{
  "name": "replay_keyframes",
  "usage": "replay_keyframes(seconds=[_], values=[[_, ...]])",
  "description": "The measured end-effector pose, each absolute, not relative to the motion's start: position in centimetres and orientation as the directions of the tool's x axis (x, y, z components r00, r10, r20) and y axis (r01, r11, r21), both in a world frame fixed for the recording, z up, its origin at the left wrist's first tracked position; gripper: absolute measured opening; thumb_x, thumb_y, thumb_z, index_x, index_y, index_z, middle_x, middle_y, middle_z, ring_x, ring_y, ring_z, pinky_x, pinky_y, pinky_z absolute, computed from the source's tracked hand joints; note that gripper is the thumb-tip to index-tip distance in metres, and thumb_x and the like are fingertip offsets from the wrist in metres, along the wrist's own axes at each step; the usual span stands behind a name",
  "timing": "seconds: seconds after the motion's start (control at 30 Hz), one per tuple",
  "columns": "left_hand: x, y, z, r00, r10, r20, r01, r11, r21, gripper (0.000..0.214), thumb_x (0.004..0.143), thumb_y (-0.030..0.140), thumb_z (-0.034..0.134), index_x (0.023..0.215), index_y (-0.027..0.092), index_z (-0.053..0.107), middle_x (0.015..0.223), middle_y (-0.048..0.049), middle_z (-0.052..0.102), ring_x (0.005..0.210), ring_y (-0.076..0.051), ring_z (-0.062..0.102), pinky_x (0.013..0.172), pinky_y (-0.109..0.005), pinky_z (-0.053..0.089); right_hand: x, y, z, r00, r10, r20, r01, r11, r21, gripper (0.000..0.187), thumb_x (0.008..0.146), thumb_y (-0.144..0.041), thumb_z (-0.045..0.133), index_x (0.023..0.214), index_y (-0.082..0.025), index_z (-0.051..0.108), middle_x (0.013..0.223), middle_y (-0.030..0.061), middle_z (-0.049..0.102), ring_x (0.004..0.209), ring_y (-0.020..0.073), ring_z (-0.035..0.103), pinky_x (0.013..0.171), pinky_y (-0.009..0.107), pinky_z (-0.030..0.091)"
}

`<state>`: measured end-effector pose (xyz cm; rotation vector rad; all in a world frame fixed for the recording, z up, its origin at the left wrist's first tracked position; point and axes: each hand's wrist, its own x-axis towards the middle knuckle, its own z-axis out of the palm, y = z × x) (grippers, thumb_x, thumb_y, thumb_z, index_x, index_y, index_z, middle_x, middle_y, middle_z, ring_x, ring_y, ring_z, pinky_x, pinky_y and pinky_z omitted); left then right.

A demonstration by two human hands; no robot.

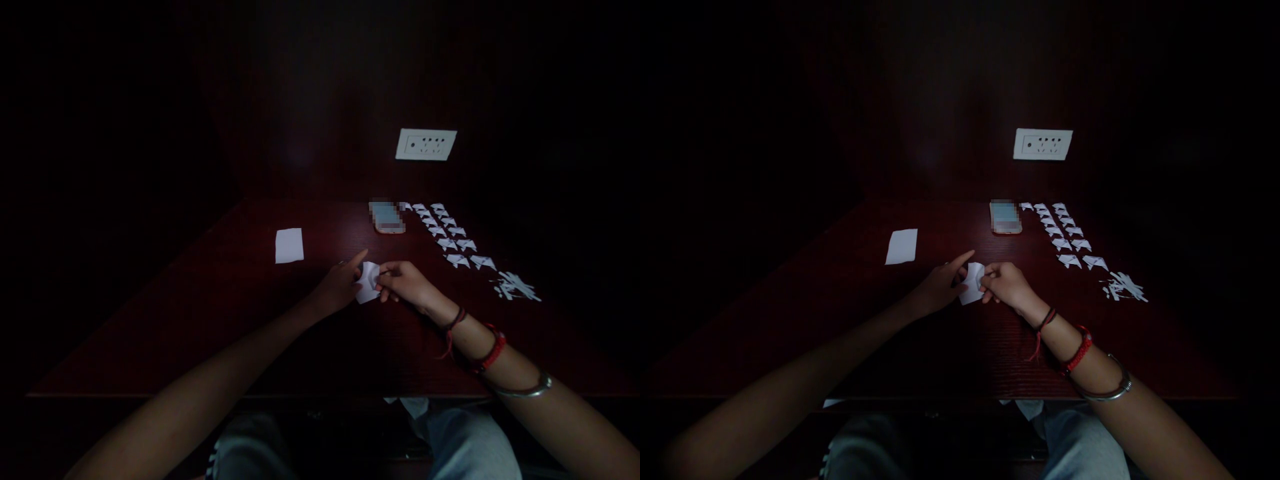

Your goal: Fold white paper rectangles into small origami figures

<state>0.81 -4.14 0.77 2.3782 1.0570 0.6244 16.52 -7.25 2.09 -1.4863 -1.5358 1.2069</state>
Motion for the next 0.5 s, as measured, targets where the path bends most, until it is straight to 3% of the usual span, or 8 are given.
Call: replay_keyframes(seconds=[0.13,0.33,0.5], values=[[0.9,-4.4,1.0,0.613,0.749,0.252,0.575,-0.641,0.509,0.056,0.07,0.01,0.043,0.123,0.019,0.026,0.084,-0.0013,0.051,0.078,-0.014,0.048,0.07,-0.027,0.038,16.8,-6.9,1.8,-0.063,0.995,-0.083,0.374,-0.054,-0.926,0.037,0.066,-0.012,0.047,0.102,-0.014,0.039,0.06,0.0001,0.058,0.04,0.009,0.055,0.031,0.014,0.032],[1.0,-5.1,1.6,0.618,0.736,0.276,0.588,-0.666,0.458,0.042,0.069,0.006,0.041,0.109,0.021,0.041,0.082,0.0001,0.052,0.077,-0.014,0.048,0.067,-0.026,0.038,16.9,-6.6,1.6,-0.088,0.995,-0.048,0.438,-0.005,-0.899,0.028,0.067,-0.007,0.045,0.094,-0.014,0.046,0.052,-0.0017,0.055,0.041,0.009,0.055,0.034,0.014,0.039],[1.1,-5.5,2.0,0.595,0.762,0.256,0.611,-0.636,0.471,0.035,0.069,0.008,0.042,0.102,0.019,0.042,0.077,0.0004,0.053,0.073,-0.014,0.05,0.062,-0.025,0.037,16.5,-7.1,2.4,-0.092,0.995,-0.049,0.429,-0.005,-0.903,0.023,0.07,-0.011,0.045,0.093,-0.014,0.045,0.062,0.0012,0.059,0.047,0.0096,0.057,0.038,0.015,0.041]])
